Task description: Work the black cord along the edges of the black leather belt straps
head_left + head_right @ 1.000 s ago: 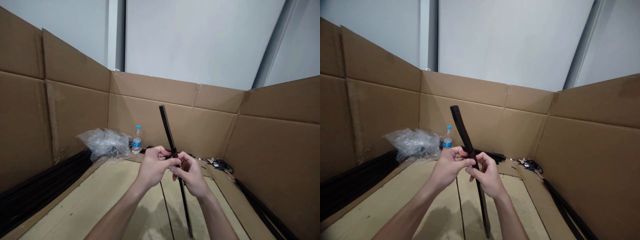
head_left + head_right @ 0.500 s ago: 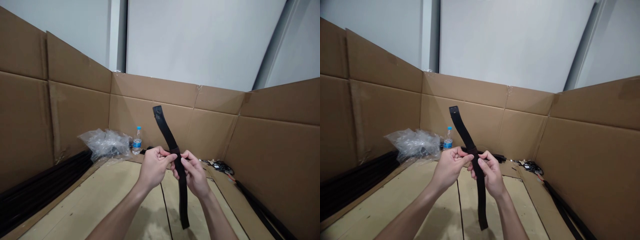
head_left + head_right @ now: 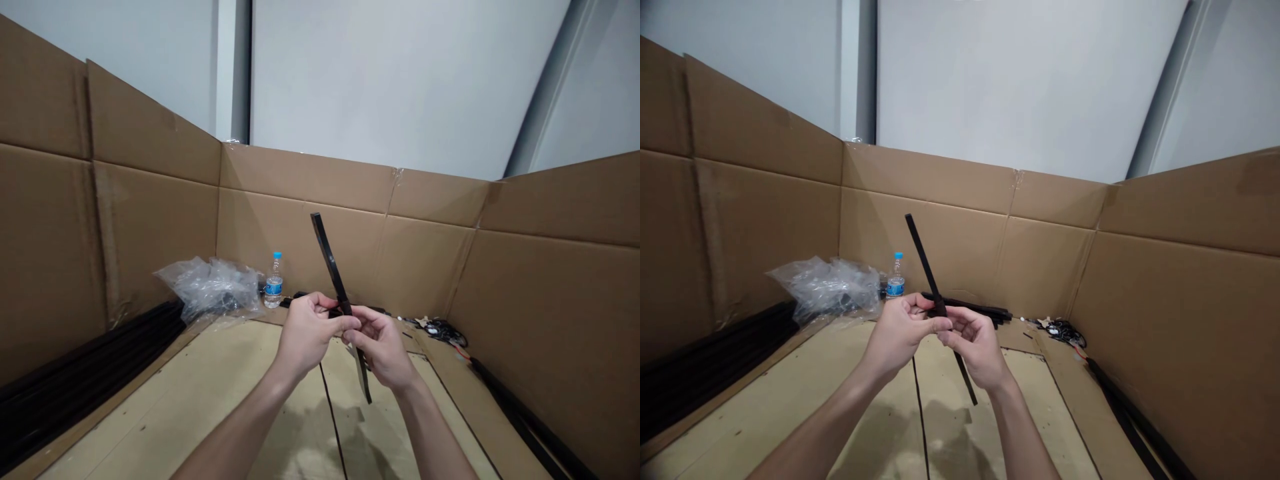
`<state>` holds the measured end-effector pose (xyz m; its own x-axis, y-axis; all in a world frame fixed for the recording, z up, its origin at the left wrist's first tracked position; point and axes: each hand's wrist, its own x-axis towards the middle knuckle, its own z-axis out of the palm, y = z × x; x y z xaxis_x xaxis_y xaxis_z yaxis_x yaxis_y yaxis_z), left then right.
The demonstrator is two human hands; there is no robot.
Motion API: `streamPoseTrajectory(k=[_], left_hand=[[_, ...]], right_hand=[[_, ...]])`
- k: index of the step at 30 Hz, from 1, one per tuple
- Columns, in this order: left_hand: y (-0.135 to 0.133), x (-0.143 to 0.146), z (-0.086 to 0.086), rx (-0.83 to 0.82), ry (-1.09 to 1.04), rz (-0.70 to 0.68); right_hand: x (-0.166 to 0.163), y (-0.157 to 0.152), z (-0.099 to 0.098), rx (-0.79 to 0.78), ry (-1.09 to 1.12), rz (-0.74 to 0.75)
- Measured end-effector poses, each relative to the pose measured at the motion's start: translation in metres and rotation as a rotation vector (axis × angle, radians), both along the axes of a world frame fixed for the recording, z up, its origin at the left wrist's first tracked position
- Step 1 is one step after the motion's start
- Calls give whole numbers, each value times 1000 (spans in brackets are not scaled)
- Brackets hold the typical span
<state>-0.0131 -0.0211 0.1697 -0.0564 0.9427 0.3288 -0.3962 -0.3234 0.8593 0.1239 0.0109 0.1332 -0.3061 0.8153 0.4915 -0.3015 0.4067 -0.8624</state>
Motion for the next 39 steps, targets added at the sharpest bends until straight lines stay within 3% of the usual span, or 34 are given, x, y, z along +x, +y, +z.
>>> streamPoseTrajectory(k=[8,16,19,25,30,39], left_hand=[[3,-1,-4,-11,81,14],[1,2,-5,-4,97,-26],[5,1,-8,6,88,-66],[22,-4,-16,34,73,29],[21,-5,-15,20,51,-44],[22,-3,-14,33,57,-60]], right_hand=[[1,-5,5,39,-42,-30],[3,-11,10,-28,-87,-135],[2,-11,11,-10,-83,-112],[2,-8,9,27,-42,-11],[3,0,4,3,29,0],[2,-3,9,57,-133,-40]])
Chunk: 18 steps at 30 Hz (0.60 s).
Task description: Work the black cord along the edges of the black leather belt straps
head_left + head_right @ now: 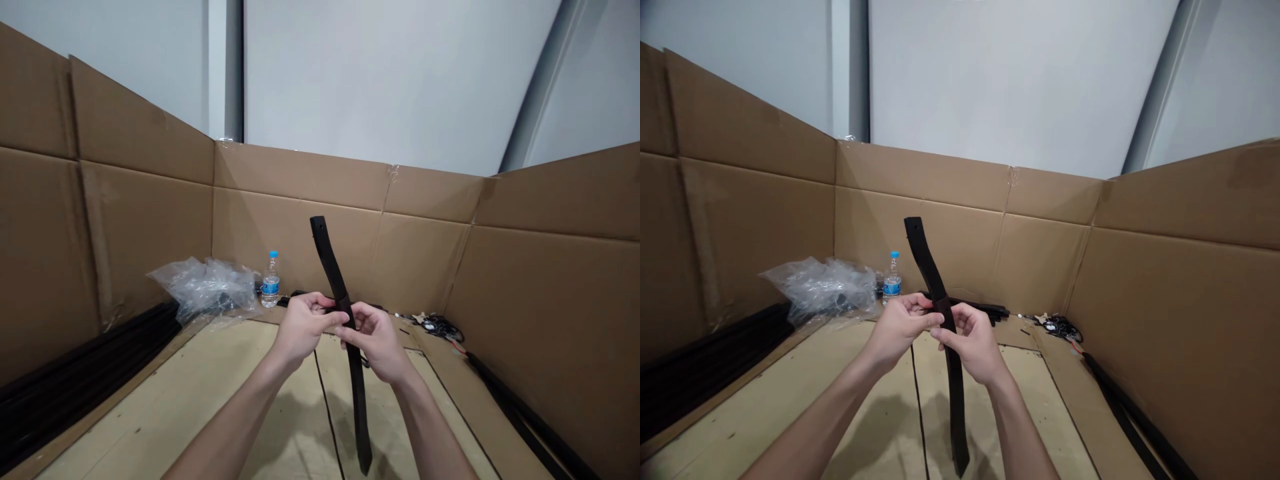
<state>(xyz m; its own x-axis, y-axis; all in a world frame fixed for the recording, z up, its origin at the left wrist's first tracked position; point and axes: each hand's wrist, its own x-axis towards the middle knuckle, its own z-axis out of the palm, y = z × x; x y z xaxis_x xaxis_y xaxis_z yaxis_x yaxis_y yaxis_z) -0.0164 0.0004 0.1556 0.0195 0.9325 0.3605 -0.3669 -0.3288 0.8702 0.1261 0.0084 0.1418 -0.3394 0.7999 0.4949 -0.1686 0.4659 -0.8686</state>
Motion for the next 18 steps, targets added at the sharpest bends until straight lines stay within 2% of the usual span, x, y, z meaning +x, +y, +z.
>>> streamPoseTrajectory(k=[7,11,18], left_hand=[[2,2,-4,4,-15,-175],[2,1,-4,46,38,-193],[0,2,-2,25,96,-199]], right_hand=[[0,-4,0,-62,31,65],[-1,-4,-1,-29,81,79],[-8,0,-5,-167,187,12]])
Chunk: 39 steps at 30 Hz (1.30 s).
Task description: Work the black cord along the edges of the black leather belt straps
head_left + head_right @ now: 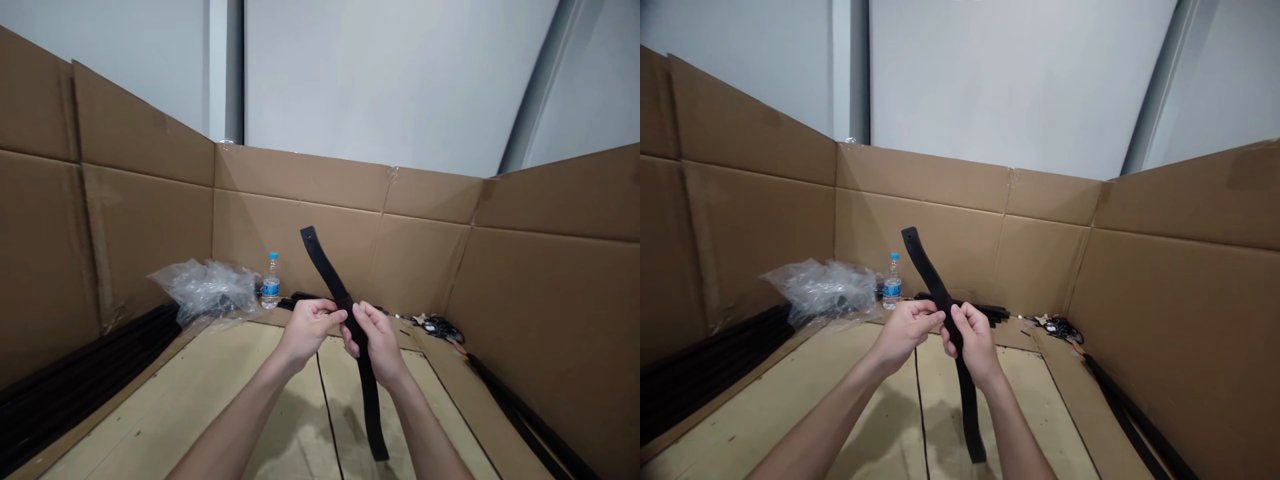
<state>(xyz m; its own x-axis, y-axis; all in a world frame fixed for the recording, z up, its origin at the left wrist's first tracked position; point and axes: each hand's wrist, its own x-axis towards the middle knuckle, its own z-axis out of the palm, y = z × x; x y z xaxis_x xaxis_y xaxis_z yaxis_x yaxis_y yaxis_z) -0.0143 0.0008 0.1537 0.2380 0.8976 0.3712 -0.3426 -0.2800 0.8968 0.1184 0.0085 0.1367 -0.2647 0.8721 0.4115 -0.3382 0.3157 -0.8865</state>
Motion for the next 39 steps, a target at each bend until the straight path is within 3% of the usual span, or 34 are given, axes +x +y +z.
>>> streamPoseTrajectory(k=[17,23,39], left_hand=[[-8,11,0,-13,-120,136],[-6,9,-1,-34,-139,202],[-8,12,-2,-59,-155,207]], right_hand=[[-5,-7,5,-15,-67,-150],[-7,-8,4,92,-57,-152],[-6,-4,2,82,-67,-199]])
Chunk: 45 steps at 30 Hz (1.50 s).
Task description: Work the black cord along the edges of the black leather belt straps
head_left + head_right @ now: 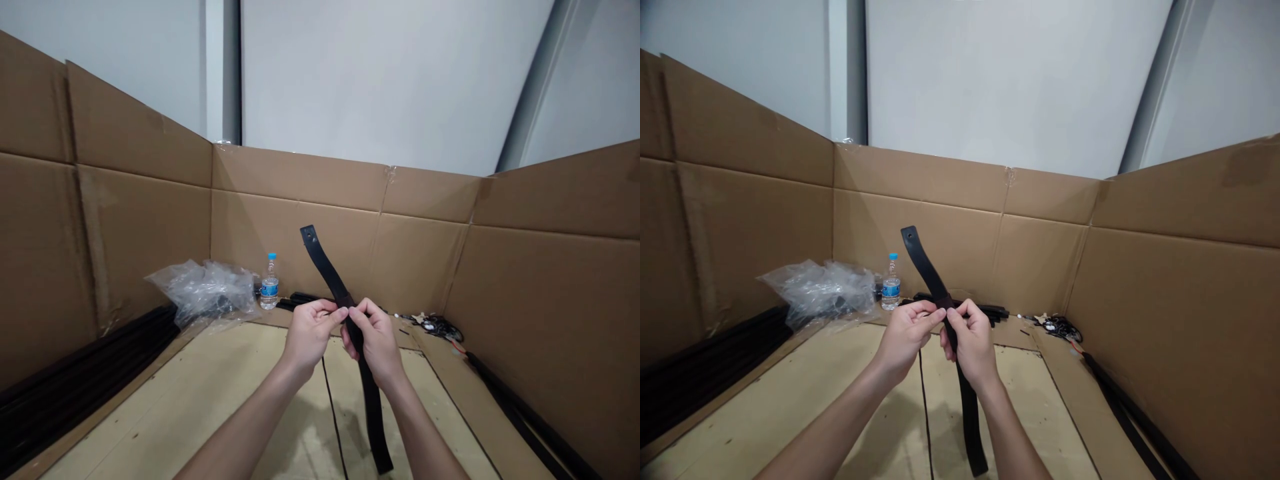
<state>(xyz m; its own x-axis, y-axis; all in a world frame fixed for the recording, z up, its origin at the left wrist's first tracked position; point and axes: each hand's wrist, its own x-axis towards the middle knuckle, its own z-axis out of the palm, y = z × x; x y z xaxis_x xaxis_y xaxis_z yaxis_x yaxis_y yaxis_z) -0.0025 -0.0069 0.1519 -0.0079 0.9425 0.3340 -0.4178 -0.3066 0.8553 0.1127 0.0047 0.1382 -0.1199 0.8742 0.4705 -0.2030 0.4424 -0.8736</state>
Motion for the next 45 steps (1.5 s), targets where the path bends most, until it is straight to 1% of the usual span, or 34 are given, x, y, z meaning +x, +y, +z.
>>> streamPoseTrajectory(k=[4,11,14,17,21,24,26,29,32,35,39,41,45], left_hand=[[0,2,0,9,29,20],[2,4,-2,7,44,0],[2,2,-1,18,41,4],[2,-1,0,54,34,-24],[4,-5,1,81,3,-22],[8,-8,0,72,2,-30],[10,-11,0,65,13,-49],[12,-13,0,51,11,-26],[11,-15,2,23,38,-41],[8,-15,4,17,54,-85],[8,-16,2,47,80,-172],[9,-17,0,61,75,-194],[13,-18,1,88,50,-149]], right_hand=[[-1,0,1,-25,15,-36],[0,-1,3,-45,9,-61],[1,-1,3,-36,17,-2],[3,-1,5,-23,40,111],[7,-1,6,-61,73,212],[11,3,3,-55,78,210],[12,7,0,-12,64,189],[13,10,-2,42,4,191],[15,10,-1,42,-82,222],[16,8,0,18,-131,202],[15,4,0,-11,-154,225],[15,2,1,6,-159,248],[17,1,3,30,-76,310]])
